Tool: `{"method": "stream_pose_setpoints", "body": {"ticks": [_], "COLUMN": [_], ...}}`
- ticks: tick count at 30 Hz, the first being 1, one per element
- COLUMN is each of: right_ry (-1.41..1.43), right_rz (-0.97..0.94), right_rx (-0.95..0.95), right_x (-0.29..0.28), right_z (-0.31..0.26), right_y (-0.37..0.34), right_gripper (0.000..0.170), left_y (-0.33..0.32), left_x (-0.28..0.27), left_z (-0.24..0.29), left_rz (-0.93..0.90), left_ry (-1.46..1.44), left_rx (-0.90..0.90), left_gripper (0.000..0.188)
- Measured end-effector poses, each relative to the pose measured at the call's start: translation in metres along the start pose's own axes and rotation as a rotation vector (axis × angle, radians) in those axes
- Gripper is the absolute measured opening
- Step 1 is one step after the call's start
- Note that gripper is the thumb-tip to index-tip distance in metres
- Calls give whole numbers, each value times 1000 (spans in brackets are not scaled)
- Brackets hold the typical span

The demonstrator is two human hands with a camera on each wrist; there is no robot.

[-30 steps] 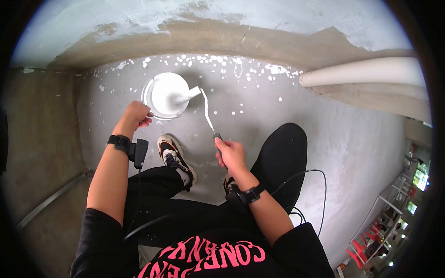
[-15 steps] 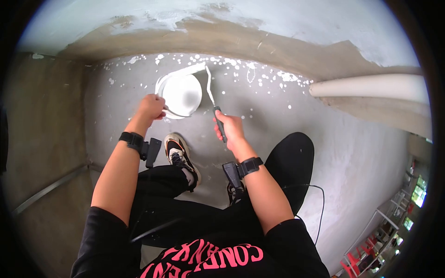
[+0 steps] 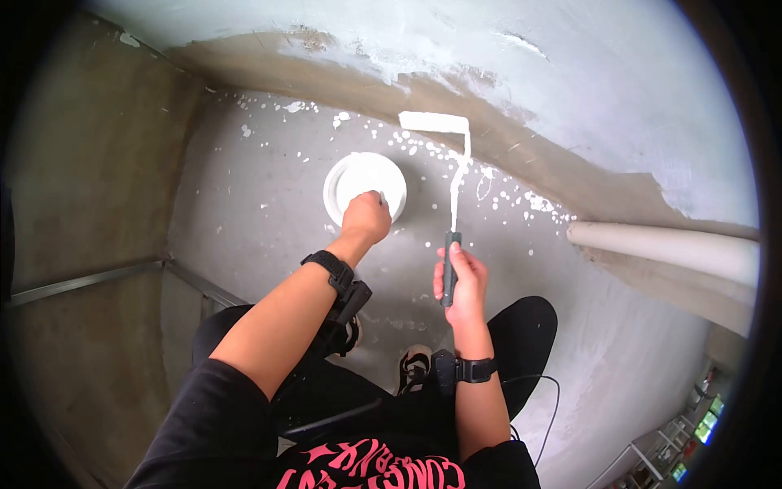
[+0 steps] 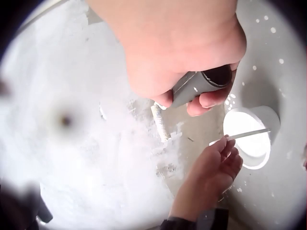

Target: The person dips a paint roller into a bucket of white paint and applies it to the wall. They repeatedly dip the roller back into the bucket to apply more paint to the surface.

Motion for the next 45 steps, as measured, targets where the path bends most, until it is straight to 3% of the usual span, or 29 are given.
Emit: {"method": "stream_pose_setpoints", "body": {"ticks": [3, 5, 7, 9, 11, 13, 14, 15, 18, 19, 20, 21, 22, 24, 25, 27, 28, 34, 36, 45], "right_ry": [-69, -110, -131, -164, -156, -272, -357, -491, -823, -816, -776, -861, -1012, -1229, -1227, -1196, -1214, -855, -867, -808], "right_rz": [-58, -149, -199, -222, -243, -203, -189, -146, -204, -74, 86, 203, 363, 441, 437, 129, 66, 13, 12, 51], "right_rx": [-37, -80, -107, -109, -92, -135, -257, -548, -634, -769, -763, -601, -673, -626, -625, -361, -368, -352, -329, -199], "right_x": [17, 32, 47, 63, 77, 94, 95, 98, 97, 89, 76, 74, 65, 64, 65, 70, 75, 81, 91, 108], "right_z": [0, -1, -1, -2, 2, 4, 12, 18, 14, 4, 1, -21, -23, -26, -24, -11, -11, 7, 2, 0], "right_y": [-4, -6, -5, -4, -1, -4, 0, -1, -1, 8, 33, 47, 77, 125, 144, 176, 176, 177, 176, 172], "right_gripper": [33, 28, 24, 24, 23, 22, 22, 22, 21, 21, 20, 26, 42, 60, 60, 56, 45, 29, 27, 27], "left_y": [-3, -14, -27, -42, -74, -112, -109, -107, -101, -97, -96, -96, -96, -98, -98, -97, -98, -104, -102, -62], "left_x": [-4, -10, -11, -6, -9, -29, -20, -16, -20, -25, -28, -30, -33, -39, -38, -41, -45, -41, -30, -43], "left_z": [-7, -9, -12, -21, -14, 22, 19, 12, -9, -19, -26, -31, -30, -27, -25, -21, -20, -48, -73, -125], "left_rz": [34, 225, 249, 339, 216, 68, 157, 151, 480, 480, 471, 468, 476, 509, 513, 565, 578, 484, 351, 182], "left_ry": [13, -86, -113, -686, -1027, -1161, -1053, -1041, -1191, -1102, -1104, -1107, -1103, -998, -995, -976, -976, -1008, -990, -715], "left_rx": [-27, -112, -85, -85, -104, -118, -8, -15, -129, -260, -302, -345, -354, -330, -331, -264, -264, -266, -314, -349], "left_gripper": [28, 29, 33, 36, 41, 40, 27, 27, 22, 21, 20, 20, 20, 23, 23, 30, 30, 36, 39, 41]}}
Point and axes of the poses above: each hand's wrist, its own y-axis towards the middle knuckle, its own x-axis out of the palm, z = x × y, the point moved 3 cm from there along y, towards the middle knuckle, and after that the axes turned 9 degrees about x, right-handed, at the moved point
